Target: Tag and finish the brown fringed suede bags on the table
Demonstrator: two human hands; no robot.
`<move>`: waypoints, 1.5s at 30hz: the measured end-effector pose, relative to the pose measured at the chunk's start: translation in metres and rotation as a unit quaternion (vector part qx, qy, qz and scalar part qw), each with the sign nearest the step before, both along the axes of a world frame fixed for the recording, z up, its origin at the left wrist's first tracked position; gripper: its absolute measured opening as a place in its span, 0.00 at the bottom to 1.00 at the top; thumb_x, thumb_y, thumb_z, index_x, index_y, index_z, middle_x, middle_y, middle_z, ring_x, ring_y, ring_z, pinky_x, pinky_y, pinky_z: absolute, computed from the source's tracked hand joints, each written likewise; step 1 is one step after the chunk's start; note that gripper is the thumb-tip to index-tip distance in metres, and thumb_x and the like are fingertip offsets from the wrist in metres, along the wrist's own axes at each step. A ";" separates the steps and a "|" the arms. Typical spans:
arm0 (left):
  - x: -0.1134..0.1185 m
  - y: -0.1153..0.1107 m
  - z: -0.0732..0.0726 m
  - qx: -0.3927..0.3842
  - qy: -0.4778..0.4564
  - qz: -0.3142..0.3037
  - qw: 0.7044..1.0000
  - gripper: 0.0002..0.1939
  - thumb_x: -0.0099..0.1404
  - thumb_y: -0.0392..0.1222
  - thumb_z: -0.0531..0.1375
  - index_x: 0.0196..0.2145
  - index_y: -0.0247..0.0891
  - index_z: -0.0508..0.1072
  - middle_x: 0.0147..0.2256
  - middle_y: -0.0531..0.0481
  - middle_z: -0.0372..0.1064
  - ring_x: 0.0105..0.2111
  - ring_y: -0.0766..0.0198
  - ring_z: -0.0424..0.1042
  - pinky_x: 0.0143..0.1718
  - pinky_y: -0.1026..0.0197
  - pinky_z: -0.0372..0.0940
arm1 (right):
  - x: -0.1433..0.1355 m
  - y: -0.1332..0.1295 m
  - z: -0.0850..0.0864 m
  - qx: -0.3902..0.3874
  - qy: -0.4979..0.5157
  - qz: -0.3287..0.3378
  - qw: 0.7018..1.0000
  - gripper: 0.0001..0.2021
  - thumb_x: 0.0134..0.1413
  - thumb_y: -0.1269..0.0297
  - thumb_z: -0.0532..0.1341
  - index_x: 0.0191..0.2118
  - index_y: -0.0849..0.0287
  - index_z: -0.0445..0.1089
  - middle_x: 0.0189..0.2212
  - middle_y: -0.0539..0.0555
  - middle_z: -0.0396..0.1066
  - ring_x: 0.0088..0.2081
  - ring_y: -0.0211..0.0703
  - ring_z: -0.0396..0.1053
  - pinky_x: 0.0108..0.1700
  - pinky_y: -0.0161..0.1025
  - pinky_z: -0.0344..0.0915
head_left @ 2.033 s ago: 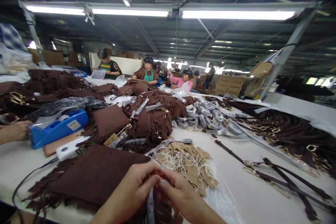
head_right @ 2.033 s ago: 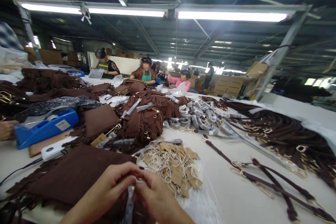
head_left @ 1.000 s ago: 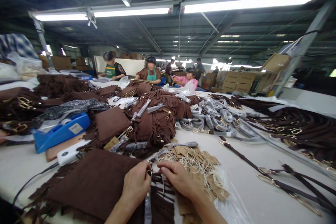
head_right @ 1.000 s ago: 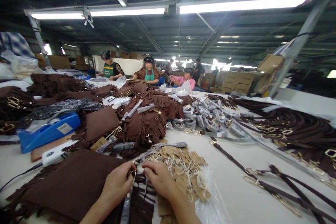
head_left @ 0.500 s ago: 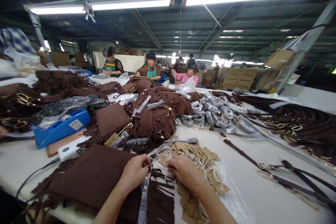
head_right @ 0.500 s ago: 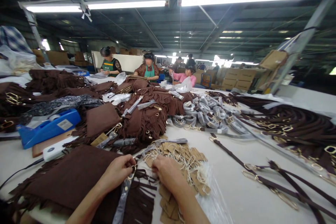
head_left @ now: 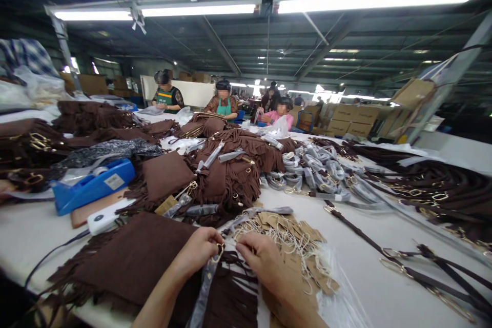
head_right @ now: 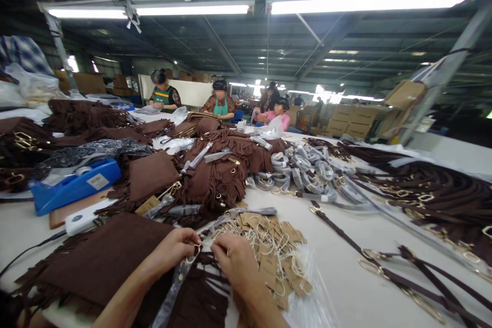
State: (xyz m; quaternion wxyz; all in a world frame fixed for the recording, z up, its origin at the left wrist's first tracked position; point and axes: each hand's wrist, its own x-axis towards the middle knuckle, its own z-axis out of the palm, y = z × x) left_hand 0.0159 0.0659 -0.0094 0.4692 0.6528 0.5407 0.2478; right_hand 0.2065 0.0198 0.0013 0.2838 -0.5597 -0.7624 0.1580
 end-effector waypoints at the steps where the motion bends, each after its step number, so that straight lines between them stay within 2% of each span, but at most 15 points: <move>1: 0.000 0.000 0.002 -0.005 -0.005 0.000 1.000 0.15 0.41 0.28 0.52 0.27 0.34 0.73 0.19 0.57 0.64 0.23 0.65 0.64 0.24 0.67 0.53 | -0.003 0.000 -0.003 -0.005 0.002 -0.008 1.000 0.09 0.58 0.70 0.60 0.28 0.57 0.75 0.27 0.49 0.75 0.32 0.39 0.71 0.35 0.33 0.59; 5: -0.001 -0.002 0.004 -0.009 -0.013 0.000 1.000 0.15 0.41 0.27 0.51 0.27 0.34 0.72 0.19 0.57 0.63 0.23 0.66 0.62 0.24 0.67 0.51 | -0.010 0.000 -0.013 -0.019 -0.011 -0.026 0.999 0.09 0.56 0.68 0.61 0.28 0.55 0.77 0.26 0.51 0.77 0.32 0.42 0.73 0.35 0.34 0.58; 10: -0.001 -0.003 0.000 0.017 0.001 0.010 1.000 0.13 0.42 0.26 0.52 0.26 0.36 0.71 0.20 0.57 0.64 0.24 0.65 0.63 0.24 0.67 0.51 | -0.011 -0.001 -0.014 -0.050 -0.047 -0.042 0.997 0.10 0.59 0.61 0.60 0.32 0.51 0.79 0.29 0.51 0.80 0.34 0.44 0.75 0.36 0.34 0.59; 20: -0.001 -0.004 0.001 0.049 0.045 0.016 0.998 0.12 0.43 0.24 0.52 0.22 0.37 0.68 0.20 0.58 0.63 0.24 0.66 0.63 0.26 0.67 0.53 | -0.017 0.001 -0.014 -0.052 -0.096 -0.076 0.991 0.11 0.57 0.65 0.58 0.31 0.53 0.78 0.27 0.53 0.79 0.31 0.45 0.74 0.33 0.35 0.57; 27: -0.002 -0.006 0.004 0.065 0.062 0.013 0.996 0.12 0.44 0.24 0.52 0.22 0.37 0.68 0.21 0.57 0.65 0.26 0.64 0.65 0.28 0.67 0.55 | -0.021 0.001 -0.014 -0.044 -0.107 -0.059 0.992 0.10 0.56 0.66 0.59 0.29 0.53 0.77 0.27 0.51 0.79 0.32 0.43 0.74 0.32 0.34 0.54; 37: -0.002 -0.008 0.005 0.075 0.067 0.003 0.995 0.12 0.45 0.24 0.52 0.23 0.37 0.68 0.19 0.58 0.64 0.24 0.66 0.64 0.26 0.68 0.53 | -0.027 0.004 -0.019 -0.023 -0.099 -0.056 0.993 0.09 0.56 0.66 0.58 0.28 0.54 0.75 0.26 0.50 0.78 0.30 0.40 0.72 0.30 0.35 0.51; 45: -0.004 -0.010 0.004 0.097 0.086 -0.013 0.991 0.09 0.50 0.26 0.54 0.26 0.37 0.68 0.21 0.57 0.67 0.25 0.66 0.67 0.25 0.68 0.54 | -0.030 0.007 -0.021 -0.017 -0.085 -0.039 0.995 0.10 0.57 0.66 0.58 0.28 0.53 0.75 0.27 0.49 0.77 0.30 0.40 0.71 0.31 0.34 0.51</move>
